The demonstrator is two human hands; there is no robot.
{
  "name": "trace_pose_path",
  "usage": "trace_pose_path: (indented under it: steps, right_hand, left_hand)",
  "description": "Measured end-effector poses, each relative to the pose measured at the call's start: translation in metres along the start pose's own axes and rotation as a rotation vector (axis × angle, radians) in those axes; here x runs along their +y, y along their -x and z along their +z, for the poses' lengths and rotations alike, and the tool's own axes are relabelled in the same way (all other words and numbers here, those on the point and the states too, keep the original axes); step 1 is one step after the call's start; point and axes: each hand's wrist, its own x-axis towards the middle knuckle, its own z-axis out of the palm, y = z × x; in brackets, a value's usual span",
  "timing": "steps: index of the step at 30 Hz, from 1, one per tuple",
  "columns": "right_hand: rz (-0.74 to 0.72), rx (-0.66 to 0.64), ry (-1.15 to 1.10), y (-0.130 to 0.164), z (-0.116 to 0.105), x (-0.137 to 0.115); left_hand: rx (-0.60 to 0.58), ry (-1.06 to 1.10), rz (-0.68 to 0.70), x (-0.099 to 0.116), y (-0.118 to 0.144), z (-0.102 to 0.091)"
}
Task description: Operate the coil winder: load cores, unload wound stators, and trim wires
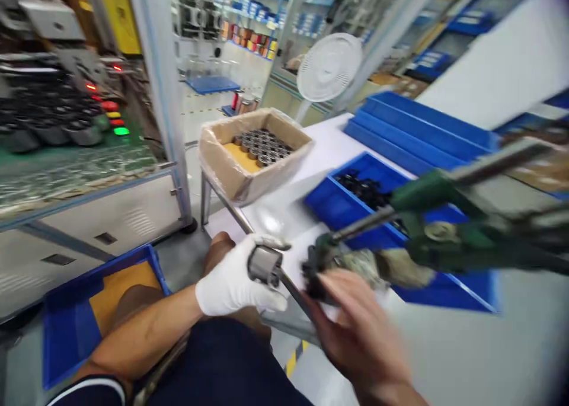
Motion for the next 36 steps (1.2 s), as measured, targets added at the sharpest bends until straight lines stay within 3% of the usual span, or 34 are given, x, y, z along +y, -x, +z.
trace_pose_path:
  steps: [3,6,16,36]
  right_hand:
    - [-0.085,0.017,-0.135,-0.010,0.029,-0.005]
    - [-0.055,-0.034,-0.230,-0.020,0.045,-0.006]
    - [-0.143,-0.049,-0.201,-0.024,0.031,-0.006]
    - [-0.198,-0.087,-0.237,-0.016,0.031,0.001]
  left_hand:
    - [0.086,-0.066,0.063,0.002,0.007,-0.006]
    - [0.193,-0.108,0.104,0.003,0.015,-0.013]
    - [0.160,-0.064,0.092,0.002,0.019,-0.015]
    - [0.118,-0.106,-0.030,0.012,0.014,-0.010]
